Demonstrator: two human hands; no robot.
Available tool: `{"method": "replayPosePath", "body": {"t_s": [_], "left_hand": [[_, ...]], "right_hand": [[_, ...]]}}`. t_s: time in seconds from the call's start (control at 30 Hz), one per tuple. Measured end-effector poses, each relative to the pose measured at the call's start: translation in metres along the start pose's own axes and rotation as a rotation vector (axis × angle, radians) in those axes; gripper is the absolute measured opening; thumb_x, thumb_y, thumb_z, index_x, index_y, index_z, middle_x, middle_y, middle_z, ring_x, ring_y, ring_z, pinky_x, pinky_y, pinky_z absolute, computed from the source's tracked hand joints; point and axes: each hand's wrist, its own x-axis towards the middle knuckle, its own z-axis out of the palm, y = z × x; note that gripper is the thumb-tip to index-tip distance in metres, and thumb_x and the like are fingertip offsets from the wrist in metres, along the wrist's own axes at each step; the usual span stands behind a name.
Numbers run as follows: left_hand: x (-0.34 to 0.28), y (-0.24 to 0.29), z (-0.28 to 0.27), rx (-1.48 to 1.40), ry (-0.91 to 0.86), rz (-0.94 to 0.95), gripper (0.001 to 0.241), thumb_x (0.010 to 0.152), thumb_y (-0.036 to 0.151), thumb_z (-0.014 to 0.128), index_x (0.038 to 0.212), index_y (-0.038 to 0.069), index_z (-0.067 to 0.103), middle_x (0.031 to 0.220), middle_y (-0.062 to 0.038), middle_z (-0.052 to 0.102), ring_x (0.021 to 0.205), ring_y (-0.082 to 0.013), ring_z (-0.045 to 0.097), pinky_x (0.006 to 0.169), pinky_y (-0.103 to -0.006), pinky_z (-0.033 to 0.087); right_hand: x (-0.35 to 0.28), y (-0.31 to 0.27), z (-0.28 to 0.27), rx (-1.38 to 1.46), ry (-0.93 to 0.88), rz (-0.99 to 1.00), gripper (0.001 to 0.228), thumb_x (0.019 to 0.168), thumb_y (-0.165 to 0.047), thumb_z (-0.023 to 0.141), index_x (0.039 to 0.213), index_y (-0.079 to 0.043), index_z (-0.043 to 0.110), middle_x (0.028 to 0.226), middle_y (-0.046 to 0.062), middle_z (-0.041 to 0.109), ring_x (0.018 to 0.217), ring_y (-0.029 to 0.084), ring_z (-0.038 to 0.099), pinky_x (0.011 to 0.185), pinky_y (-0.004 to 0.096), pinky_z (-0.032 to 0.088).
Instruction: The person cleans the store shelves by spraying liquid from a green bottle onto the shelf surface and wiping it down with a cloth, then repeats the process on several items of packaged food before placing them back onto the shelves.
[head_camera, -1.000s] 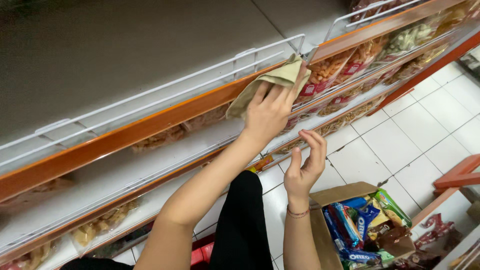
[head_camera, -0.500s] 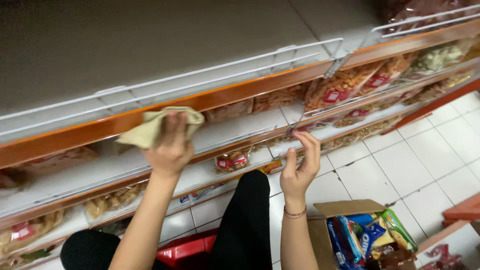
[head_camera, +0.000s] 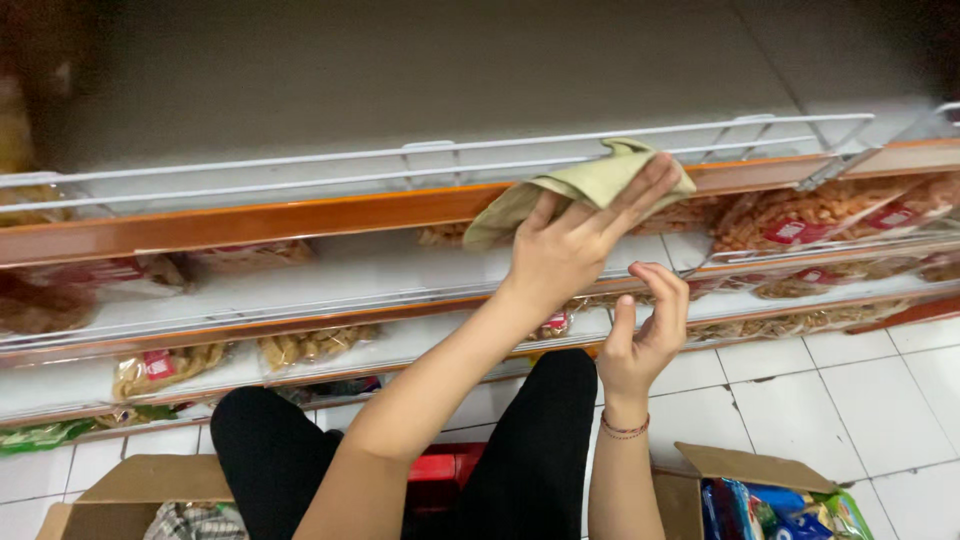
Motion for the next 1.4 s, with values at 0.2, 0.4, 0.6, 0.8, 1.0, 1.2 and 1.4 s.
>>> {"method": "replayPosePath", "body": {"t_s": [0.2,0.4,0.6,0.8,1.0,1.2,1.4], "left_hand": [[-0.082,-0.102,-0.012,0.104,0.025,-0.165,0.062,0.107,0.025,0.055,0.165,0.038,0.036,0.169,0.014,0.030,0.138,-0.0094,0.054,0.121,-0.0420,0.030],[-0.061,-0.141,-0.032,-0.034,0.334,-0.774,0.057,0.114,0.037,0.032,0.167,0.032,0.011,0.174,0.010,0.001,0.163,-0.0216,-0.007,0.125,-0.0553,-0.020],[-0.003,-0.059,-0.016,0.062,0.013,0.003,0.053,0.116,0.015,0.037,0.166,0.030,0.025,0.173,0.003,0.016,0.165,-0.0254,0.014,0.126,-0.0629,-0.017],[-0.066,-0.148,-0.043,0.239,0.047,-0.152,0.049,0.120,0.025,0.041,0.165,0.037,0.027,0.175,0.009,0.020,0.162,-0.0223,0.021,0.129,-0.0589,-0.017],[-0.124,-0.292,-0.109,0.117,0.270,-0.674,0.058,0.113,0.056,0.024,0.166,0.033,0.031,0.172,0.006,0.020,0.162,-0.0243,0.013,0.128,-0.0536,-0.009],[-0.118,-0.296,-0.106,0.047,0.440,-0.824,0.057,0.115,0.059,0.016,0.167,0.035,0.014,0.175,0.011,0.005,0.162,-0.0205,-0.001,0.130,-0.0539,-0.013],[-0.123,-0.241,-0.088,0.266,0.137,-0.209,0.054,0.116,0.049,0.036,0.166,0.035,0.019,0.179,0.003,0.006,0.169,-0.0263,-0.004,0.129,-0.0594,-0.019]], "right_hand": [[-0.009,-0.010,0.027,0.048,-0.058,-0.036,0.026,0.096,0.004,0.058,0.121,0.003,0.062,0.126,0.017,0.062,0.119,0.030,0.061,0.109,0.038,0.048],[-0.009,-0.020,0.037,0.073,-0.090,-0.077,0.024,0.098,0.003,0.059,0.122,0.003,0.063,0.125,0.016,0.061,0.119,0.029,0.061,0.108,0.039,0.050],[-0.013,-0.038,0.049,0.109,-0.035,-0.105,0.027,0.098,0.005,0.058,0.124,0.005,0.061,0.126,0.017,0.058,0.120,0.028,0.060,0.105,0.037,0.050],[-0.026,-0.053,0.072,0.258,-0.028,-0.098,0.031,0.100,0.008,0.052,0.130,0.005,0.060,0.125,0.016,0.053,0.116,0.025,0.060,0.107,0.037,0.055],[-0.034,-0.079,0.108,0.352,-0.112,-0.173,0.031,0.100,0.006,0.057,0.130,0.006,0.058,0.126,0.017,0.052,0.116,0.026,0.059,0.108,0.039,0.055],[-0.041,-0.112,0.144,0.412,-0.161,-0.246,0.027,0.098,0.004,0.057,0.125,0.006,0.058,0.128,0.017,0.053,0.111,0.027,0.061,0.102,0.039,0.059],[-0.043,-0.127,0.183,0.497,-0.064,-0.334,0.026,0.098,0.001,0.055,0.124,0.006,0.058,0.126,0.014,0.051,0.109,0.025,0.062,0.101,0.038,0.060]]}}
